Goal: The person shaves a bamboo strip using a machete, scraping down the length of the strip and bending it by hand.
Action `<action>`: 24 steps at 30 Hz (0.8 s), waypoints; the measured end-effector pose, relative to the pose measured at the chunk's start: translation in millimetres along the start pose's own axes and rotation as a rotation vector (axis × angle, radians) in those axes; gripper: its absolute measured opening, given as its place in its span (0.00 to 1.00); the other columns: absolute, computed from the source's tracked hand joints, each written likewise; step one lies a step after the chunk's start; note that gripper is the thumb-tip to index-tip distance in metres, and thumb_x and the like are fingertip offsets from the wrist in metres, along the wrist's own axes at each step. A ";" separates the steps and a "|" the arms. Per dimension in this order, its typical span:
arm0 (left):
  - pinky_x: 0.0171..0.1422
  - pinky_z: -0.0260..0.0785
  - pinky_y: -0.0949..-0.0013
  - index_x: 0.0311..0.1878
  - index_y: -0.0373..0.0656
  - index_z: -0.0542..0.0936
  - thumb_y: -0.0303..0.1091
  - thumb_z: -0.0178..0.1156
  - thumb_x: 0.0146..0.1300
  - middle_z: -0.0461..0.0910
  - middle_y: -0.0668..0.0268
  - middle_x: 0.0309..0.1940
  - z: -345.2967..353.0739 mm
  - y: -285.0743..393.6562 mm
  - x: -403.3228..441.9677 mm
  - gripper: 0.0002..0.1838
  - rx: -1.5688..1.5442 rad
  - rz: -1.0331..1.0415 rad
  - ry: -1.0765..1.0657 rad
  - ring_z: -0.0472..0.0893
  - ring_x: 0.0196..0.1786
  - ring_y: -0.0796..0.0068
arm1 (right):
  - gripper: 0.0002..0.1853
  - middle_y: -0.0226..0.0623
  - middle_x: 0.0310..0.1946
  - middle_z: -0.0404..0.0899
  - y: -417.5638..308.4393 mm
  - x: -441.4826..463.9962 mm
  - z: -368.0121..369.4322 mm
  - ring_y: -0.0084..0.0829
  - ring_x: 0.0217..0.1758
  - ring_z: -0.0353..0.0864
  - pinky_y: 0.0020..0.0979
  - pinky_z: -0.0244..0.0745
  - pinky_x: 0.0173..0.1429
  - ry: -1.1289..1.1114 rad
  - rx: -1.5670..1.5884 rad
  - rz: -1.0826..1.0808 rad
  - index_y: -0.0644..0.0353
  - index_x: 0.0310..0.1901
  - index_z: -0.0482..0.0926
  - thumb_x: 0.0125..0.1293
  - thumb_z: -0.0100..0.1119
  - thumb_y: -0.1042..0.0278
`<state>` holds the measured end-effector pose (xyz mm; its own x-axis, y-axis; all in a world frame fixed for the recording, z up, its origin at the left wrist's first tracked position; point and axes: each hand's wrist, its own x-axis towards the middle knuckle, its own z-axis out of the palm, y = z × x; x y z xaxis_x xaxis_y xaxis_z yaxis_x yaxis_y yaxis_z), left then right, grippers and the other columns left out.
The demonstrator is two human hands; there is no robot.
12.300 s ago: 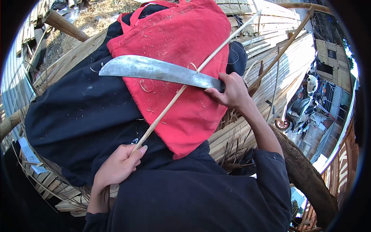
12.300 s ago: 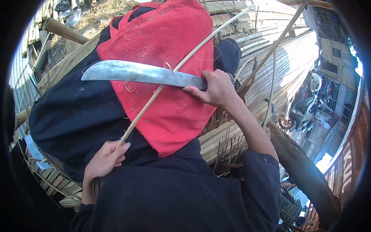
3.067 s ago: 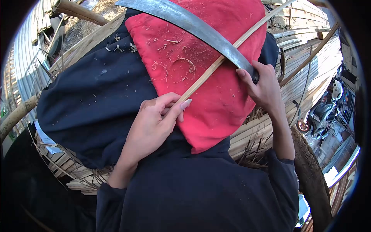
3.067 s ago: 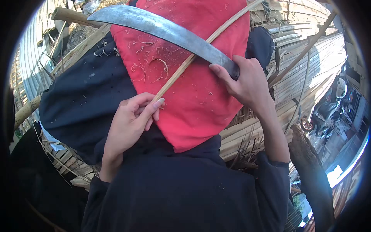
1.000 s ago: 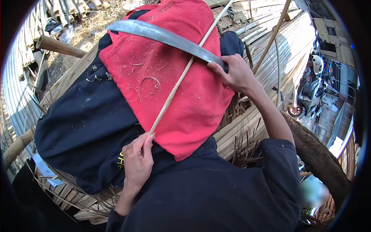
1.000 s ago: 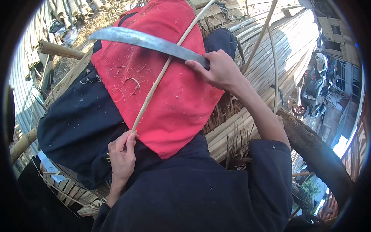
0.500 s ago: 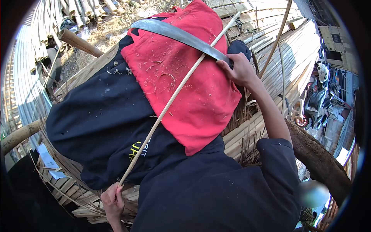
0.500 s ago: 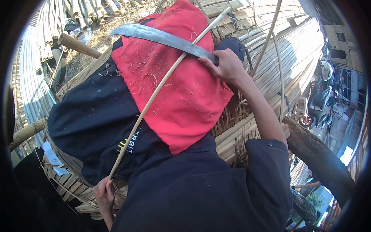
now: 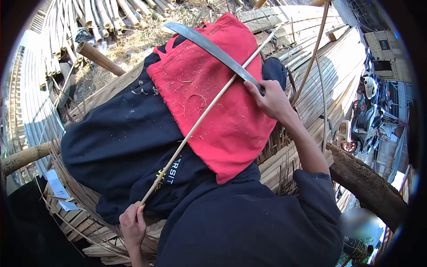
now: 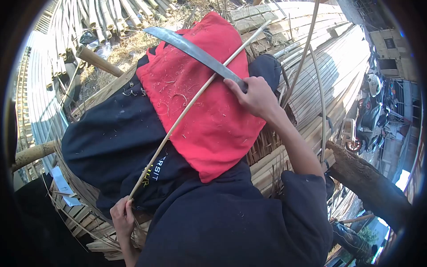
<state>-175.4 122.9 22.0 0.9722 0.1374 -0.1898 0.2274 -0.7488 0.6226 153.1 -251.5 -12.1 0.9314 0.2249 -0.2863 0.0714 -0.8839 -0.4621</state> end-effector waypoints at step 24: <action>0.39 0.68 0.74 0.42 0.34 0.84 0.27 0.63 0.69 0.80 0.64 0.27 -84.1 -38.6 -89.0 0.06 -0.200 -0.480 0.119 0.76 0.29 0.75 | 0.42 0.52 0.14 0.71 48.9 36.1 -5.9 0.49 0.21 0.75 0.46 0.67 0.32 0.087 -0.066 -0.046 0.74 0.24 0.78 0.71 0.50 0.31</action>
<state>-265.9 194.1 78.6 0.7533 0.5152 -0.4088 0.6432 -0.4472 0.6215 192.3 -289.1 -40.0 0.9539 0.2318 -0.1904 0.1355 -0.8992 -0.4160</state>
